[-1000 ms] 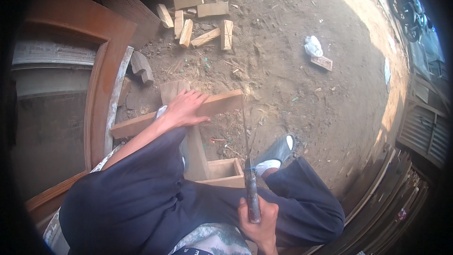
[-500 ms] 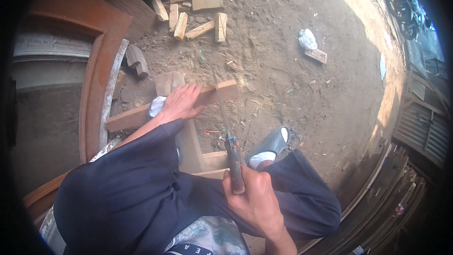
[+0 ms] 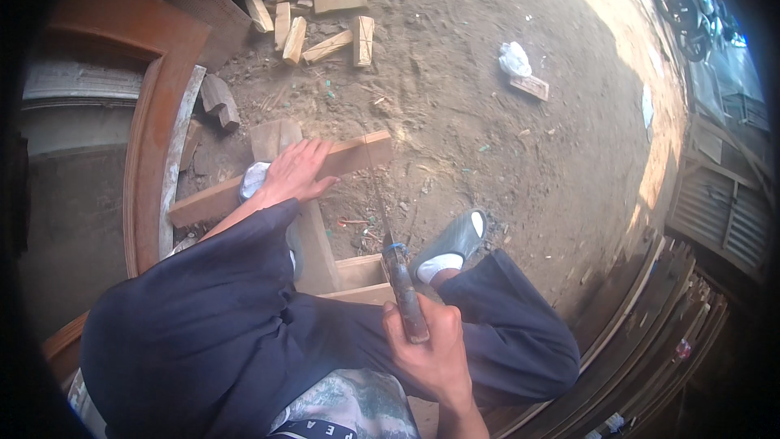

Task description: The person sits on the ground and uses a hand saw to cut a small wooden plank resting on a larger wooden frame. The person holds the wood with the left hand and saws with the right hand, producing sawdust as the cut progresses.

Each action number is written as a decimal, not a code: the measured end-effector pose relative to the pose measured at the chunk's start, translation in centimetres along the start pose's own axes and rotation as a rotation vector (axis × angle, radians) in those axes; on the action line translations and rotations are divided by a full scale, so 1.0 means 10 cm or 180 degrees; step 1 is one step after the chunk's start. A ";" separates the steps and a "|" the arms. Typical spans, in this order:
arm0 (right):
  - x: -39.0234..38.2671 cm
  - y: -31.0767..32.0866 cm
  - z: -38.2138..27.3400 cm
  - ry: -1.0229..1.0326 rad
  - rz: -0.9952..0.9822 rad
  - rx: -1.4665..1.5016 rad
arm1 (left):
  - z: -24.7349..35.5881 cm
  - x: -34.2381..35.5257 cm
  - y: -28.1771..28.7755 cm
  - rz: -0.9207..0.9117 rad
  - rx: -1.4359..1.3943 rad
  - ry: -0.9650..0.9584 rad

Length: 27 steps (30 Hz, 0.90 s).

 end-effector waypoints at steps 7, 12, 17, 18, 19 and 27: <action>0.06 0.00 -0.09 0.0220 -0.0092 -0.0211 | 0.01 0.00 0.00 0.0027 -0.0077 0.0008; 0.09 -0.08 -0.07 0.0207 -0.0192 -0.0007 | -0.07 0.03 -0.13 -0.0099 0.0058 0.0072; 0.11 -0.07 -0.05 0.0308 -0.0245 -0.0034 | -0.07 0.05 -0.14 -0.0189 0.0076 0.0133; 0.11 -0.07 -0.03 0.0311 -0.0269 -0.0030 | -0.08 0.04 -0.16 -0.0124 0.0086 0.0123; 0.12 -0.06 -0.03 0.0301 -0.0259 -0.0060 | -0.08 0.03 -0.13 -0.0052 0.0101 0.0115; 0.15 -0.02 -0.04 0.0416 -0.0172 -0.0113 | -0.04 0.01 -0.08 0.0004 0.0061 0.0033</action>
Point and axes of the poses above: each hand's wrist, its own x-axis towards the middle knuckle, its own y-axis out of the back of the hand, z = x × y, the point moved 8 cm from there along x, towards the middle knuckle, and after that the axes turned 11 degrees about y, right-handed, at the moved point
